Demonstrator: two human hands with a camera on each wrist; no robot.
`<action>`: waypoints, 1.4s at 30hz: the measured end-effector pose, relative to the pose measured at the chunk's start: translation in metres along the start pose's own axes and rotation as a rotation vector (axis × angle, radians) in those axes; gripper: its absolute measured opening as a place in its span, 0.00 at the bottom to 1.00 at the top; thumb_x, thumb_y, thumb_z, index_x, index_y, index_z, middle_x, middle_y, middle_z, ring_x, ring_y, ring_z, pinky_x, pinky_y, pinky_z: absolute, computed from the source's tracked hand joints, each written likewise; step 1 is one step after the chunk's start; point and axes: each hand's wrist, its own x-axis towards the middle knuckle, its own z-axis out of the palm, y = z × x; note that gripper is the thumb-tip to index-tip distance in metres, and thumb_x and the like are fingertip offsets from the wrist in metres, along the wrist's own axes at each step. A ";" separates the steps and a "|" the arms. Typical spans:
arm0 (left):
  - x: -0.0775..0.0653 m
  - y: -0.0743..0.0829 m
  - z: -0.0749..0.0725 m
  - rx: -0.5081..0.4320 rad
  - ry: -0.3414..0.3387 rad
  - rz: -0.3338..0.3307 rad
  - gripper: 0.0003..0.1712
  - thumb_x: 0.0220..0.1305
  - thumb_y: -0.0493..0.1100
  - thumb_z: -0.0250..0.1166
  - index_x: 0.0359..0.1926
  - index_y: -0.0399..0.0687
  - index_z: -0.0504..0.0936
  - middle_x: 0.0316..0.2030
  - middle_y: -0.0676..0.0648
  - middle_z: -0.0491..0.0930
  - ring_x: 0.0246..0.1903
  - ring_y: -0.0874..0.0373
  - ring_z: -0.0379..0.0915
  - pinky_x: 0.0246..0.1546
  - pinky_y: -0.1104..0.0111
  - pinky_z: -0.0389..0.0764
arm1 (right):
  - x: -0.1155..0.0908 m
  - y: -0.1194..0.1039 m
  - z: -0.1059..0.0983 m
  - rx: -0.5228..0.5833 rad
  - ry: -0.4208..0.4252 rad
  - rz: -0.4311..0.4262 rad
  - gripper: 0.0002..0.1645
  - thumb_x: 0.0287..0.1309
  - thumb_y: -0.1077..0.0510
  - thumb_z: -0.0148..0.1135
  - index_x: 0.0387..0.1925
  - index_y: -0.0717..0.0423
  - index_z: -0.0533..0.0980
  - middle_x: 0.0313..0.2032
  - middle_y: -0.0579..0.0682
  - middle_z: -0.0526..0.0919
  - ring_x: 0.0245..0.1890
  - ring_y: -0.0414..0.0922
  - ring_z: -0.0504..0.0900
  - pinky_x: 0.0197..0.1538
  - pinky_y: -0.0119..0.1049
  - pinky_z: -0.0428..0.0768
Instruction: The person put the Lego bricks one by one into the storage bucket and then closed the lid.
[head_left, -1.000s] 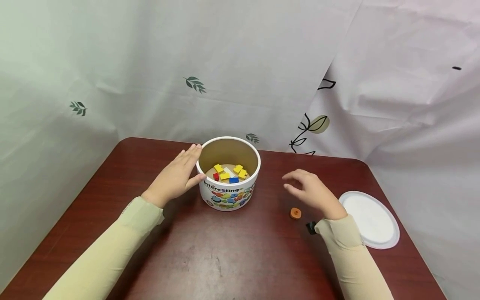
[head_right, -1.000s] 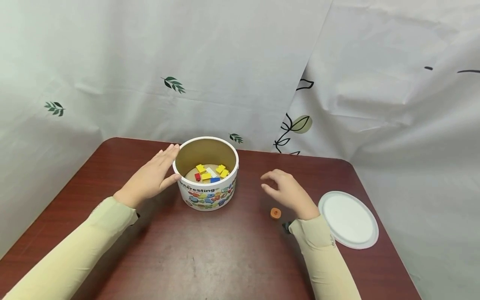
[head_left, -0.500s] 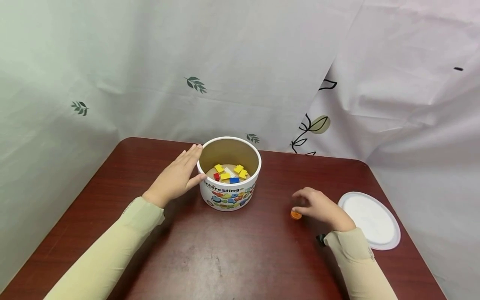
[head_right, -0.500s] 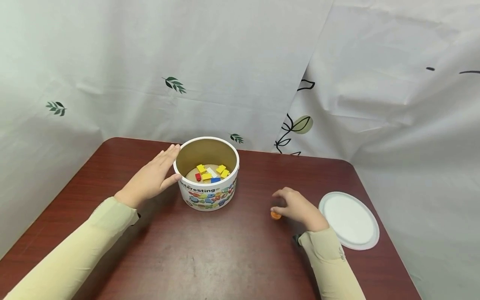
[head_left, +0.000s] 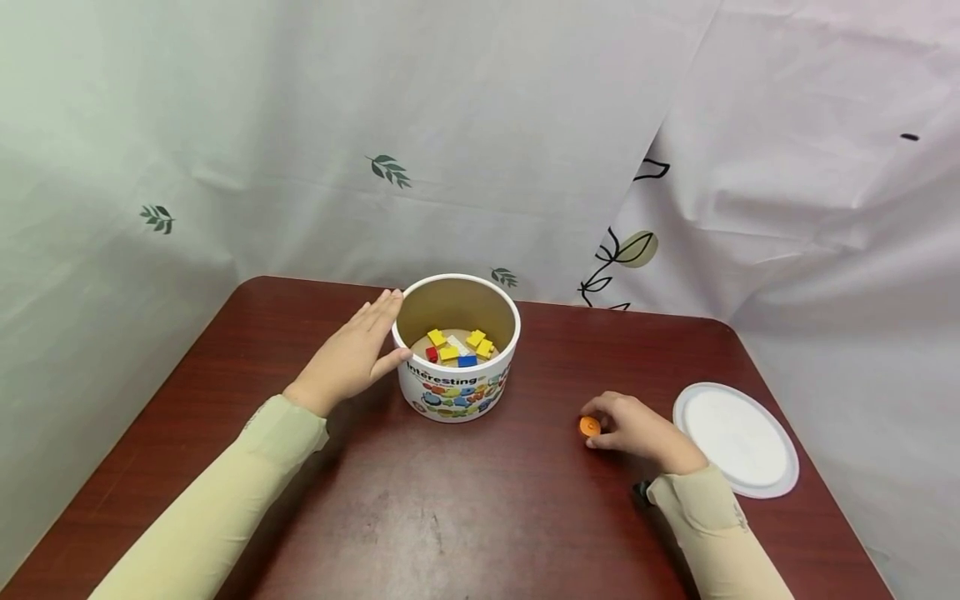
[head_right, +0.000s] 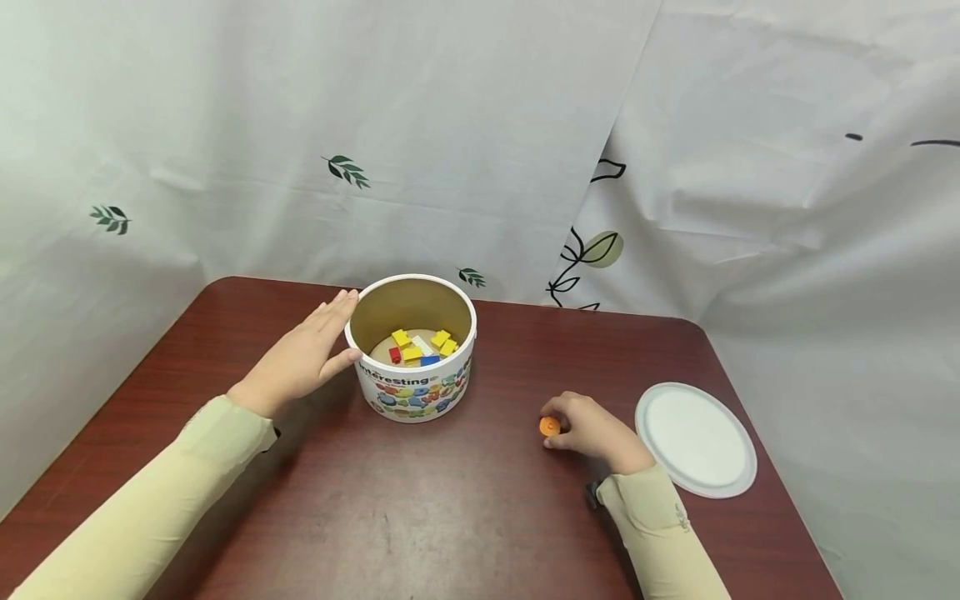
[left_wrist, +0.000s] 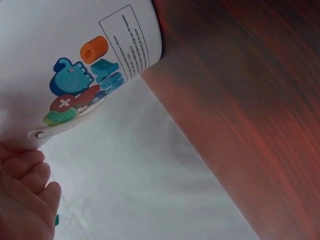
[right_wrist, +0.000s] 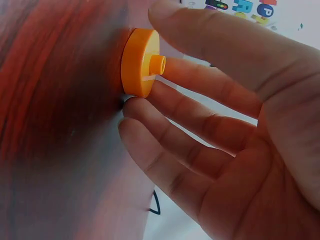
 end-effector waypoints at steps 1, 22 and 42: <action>0.000 0.000 0.000 -0.003 -0.001 0.000 0.49 0.72 0.57 0.62 0.77 0.30 0.52 0.77 0.35 0.53 0.78 0.42 0.45 0.77 0.50 0.49 | 0.000 0.000 0.000 -0.001 0.001 -0.002 0.19 0.51 0.60 0.78 0.45 0.61 0.82 0.35 0.46 0.79 0.33 0.40 0.75 0.36 0.31 0.78; 0.002 -0.002 0.001 -0.006 -0.013 -0.008 0.49 0.72 0.57 0.62 0.77 0.30 0.52 0.77 0.34 0.52 0.78 0.41 0.45 0.78 0.51 0.49 | 0.004 0.004 0.003 -0.044 0.049 -0.067 0.14 0.52 0.65 0.76 0.40 0.63 0.83 0.33 0.46 0.80 0.31 0.40 0.77 0.34 0.30 0.79; 0.001 -0.001 0.001 -0.011 -0.019 -0.019 0.50 0.72 0.58 0.62 0.77 0.30 0.51 0.77 0.34 0.52 0.78 0.42 0.44 0.77 0.50 0.49 | 0.010 -0.012 0.001 0.053 0.329 -0.017 0.17 0.51 0.65 0.76 0.45 0.62 0.84 0.39 0.47 0.84 0.37 0.46 0.84 0.43 0.45 0.86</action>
